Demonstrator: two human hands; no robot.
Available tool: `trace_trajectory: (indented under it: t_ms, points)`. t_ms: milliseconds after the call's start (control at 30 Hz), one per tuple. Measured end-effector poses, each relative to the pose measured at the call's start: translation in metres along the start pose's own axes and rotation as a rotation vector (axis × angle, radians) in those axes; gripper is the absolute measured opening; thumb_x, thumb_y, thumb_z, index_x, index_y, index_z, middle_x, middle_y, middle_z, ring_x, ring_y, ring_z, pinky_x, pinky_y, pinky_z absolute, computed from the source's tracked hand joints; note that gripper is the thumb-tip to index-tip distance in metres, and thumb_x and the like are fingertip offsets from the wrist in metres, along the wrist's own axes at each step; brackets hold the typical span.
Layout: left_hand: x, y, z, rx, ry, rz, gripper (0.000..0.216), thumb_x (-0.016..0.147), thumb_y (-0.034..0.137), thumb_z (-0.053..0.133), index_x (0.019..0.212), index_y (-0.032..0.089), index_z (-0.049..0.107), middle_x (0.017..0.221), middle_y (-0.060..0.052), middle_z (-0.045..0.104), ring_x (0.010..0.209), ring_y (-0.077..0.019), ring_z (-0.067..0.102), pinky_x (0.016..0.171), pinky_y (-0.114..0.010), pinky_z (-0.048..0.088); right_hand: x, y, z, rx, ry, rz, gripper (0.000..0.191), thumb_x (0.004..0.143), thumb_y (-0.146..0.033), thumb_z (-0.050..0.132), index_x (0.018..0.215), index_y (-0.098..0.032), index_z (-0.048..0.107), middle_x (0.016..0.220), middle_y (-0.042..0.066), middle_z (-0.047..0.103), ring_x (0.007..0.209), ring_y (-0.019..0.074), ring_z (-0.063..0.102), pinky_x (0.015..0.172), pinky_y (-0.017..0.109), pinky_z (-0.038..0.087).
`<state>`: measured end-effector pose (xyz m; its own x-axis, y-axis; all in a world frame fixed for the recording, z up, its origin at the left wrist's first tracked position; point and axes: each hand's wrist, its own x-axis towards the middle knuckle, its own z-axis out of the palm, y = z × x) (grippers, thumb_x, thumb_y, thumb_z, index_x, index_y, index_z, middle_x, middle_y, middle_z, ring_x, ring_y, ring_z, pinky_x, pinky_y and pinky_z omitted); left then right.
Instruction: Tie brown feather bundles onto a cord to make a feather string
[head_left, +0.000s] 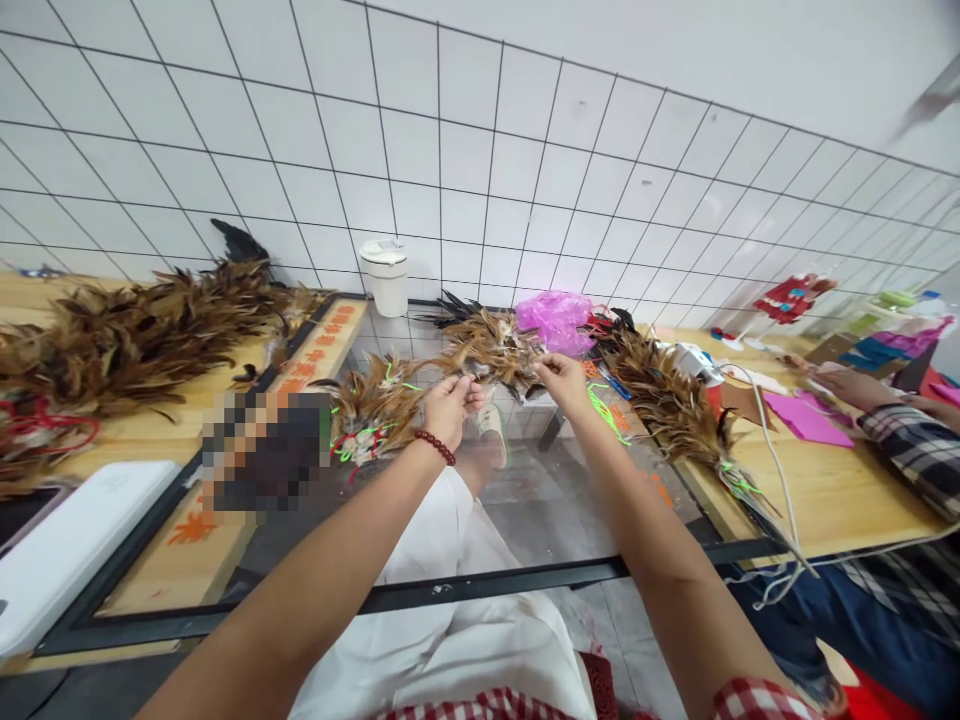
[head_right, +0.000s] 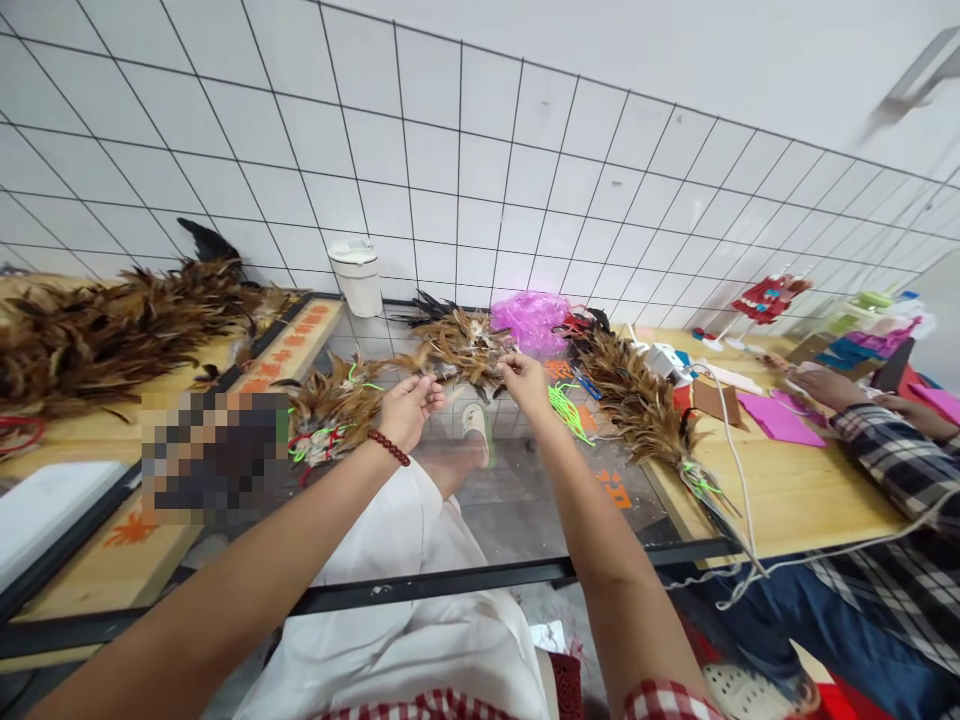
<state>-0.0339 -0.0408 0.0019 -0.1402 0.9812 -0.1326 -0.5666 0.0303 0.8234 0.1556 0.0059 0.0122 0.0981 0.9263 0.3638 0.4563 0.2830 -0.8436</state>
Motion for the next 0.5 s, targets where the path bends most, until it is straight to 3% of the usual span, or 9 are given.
trace_trajectory:
  t_ms: [133,267,367,433,500]
  points:
    - [0.0,-0.005,0.002,0.0,0.061,0.046,0.012,0.074,0.022,0.064,0.076,0.011,0.058,0.059,0.0,0.06,0.045,-0.0077,0.056,0.045,-0.02,0.046,0.004,-0.007,0.018,-0.334,-0.062,-0.171,0.019,0.075,-0.028,0.057,0.086,-0.019,0.07,0.082,0.004,0.065,0.076,0.0166,0.057,0.075,0.029,0.044]
    - [-0.002,-0.006,0.002,0.021,0.062,0.062,0.015,0.073,0.024,0.064,0.077,0.011,0.057,0.059,0.0,0.061,0.043,-0.0073,0.055,0.044,-0.019,0.044,0.011,-0.02,0.044,-0.461,-0.136,-0.255,0.028,0.074,-0.031,0.063,0.099,-0.022,0.069,0.095,0.006,0.061,0.089,0.0198,0.056,0.082,0.032,0.044]
    - [-0.003,-0.006,0.001,0.011,0.038,0.059,0.019,0.072,0.027,0.067,0.077,0.012,0.057,0.06,0.0,0.062,0.045,-0.0072,0.055,0.045,-0.019,0.044,0.018,-0.027,0.045,-0.344,-0.073,-0.235,0.019,0.078,-0.031,0.057,0.088,-0.02,0.07,0.093,0.007,0.061,0.09,0.0192,0.057,0.083,0.031,0.044]
    - [-0.003,-0.005,0.0,0.007,0.017,0.048,0.019,0.072,0.027,0.067,0.077,0.011,0.057,0.061,-0.001,0.063,0.046,-0.0078,0.056,0.046,-0.02,0.045,0.023,-0.032,0.036,-0.119,0.03,-0.169,0.023,0.079,-0.035,0.054,0.085,-0.017,0.068,0.087,0.006,0.064,0.083,0.0179,0.058,0.077,0.03,0.046]
    - [-0.003,-0.003,-0.001,0.001,-0.003,0.037,0.017,0.073,0.025,0.066,0.077,0.011,0.058,0.064,-0.004,0.065,0.049,-0.0083,0.058,0.049,-0.021,0.047,0.025,-0.038,0.024,0.127,0.037,-0.05,0.028,0.077,-0.042,0.056,0.083,-0.016,0.065,0.075,0.004,0.065,0.067,0.0149,0.058,0.064,0.027,0.046]
